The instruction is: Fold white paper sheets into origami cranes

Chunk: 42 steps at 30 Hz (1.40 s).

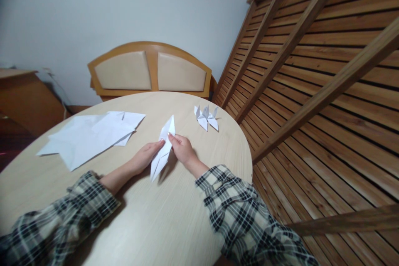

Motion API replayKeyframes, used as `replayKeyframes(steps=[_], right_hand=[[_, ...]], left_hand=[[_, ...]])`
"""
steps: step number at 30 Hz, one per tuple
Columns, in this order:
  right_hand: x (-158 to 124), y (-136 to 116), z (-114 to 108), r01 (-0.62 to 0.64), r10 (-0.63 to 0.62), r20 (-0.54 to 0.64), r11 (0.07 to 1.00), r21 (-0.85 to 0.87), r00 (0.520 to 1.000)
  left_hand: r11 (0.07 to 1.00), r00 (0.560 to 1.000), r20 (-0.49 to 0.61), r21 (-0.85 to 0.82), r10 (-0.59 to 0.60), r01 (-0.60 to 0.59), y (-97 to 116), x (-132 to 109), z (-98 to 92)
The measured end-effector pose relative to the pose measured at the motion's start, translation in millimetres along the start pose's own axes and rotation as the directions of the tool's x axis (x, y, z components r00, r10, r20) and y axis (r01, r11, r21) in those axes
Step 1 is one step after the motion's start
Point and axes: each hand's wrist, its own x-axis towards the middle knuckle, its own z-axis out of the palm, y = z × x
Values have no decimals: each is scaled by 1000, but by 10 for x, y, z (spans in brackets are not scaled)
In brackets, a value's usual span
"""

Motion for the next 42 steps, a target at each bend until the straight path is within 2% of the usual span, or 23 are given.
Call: replayKeyframes(steps=[5, 10, 15, 24, 30, 42], right_hand=[[2, -27, -16, -29, 29, -11, 999, 17, 1000], [12, -48, -24, -70, 70, -1, 994, 88, 998], [33, 11, -20, -66, 68, -7, 988, 140, 998], [19, 65, -3, 2, -2, 31, 1000, -1, 1000], [31, 83, -17, 27, -27, 5, 998, -61, 1000], [-7, -11, -19, -45, 42, 50, 997, 55, 998]], left_hand=[[994, 999, -10, 97, -54, 54, 34, -18, -2], [991, 996, -11, 102, -91, 92, 58, -29, -6], [988, 997, 20, 132, -81, 77, 83, -44, -2], [988, 997, -51, 141, -58, 64, 45, -14, 23], [985, 999, -40, 172, -25, 31, 42, -7, 38], [983, 999, -33, 185, 2, 4, 72, -29, 88]])
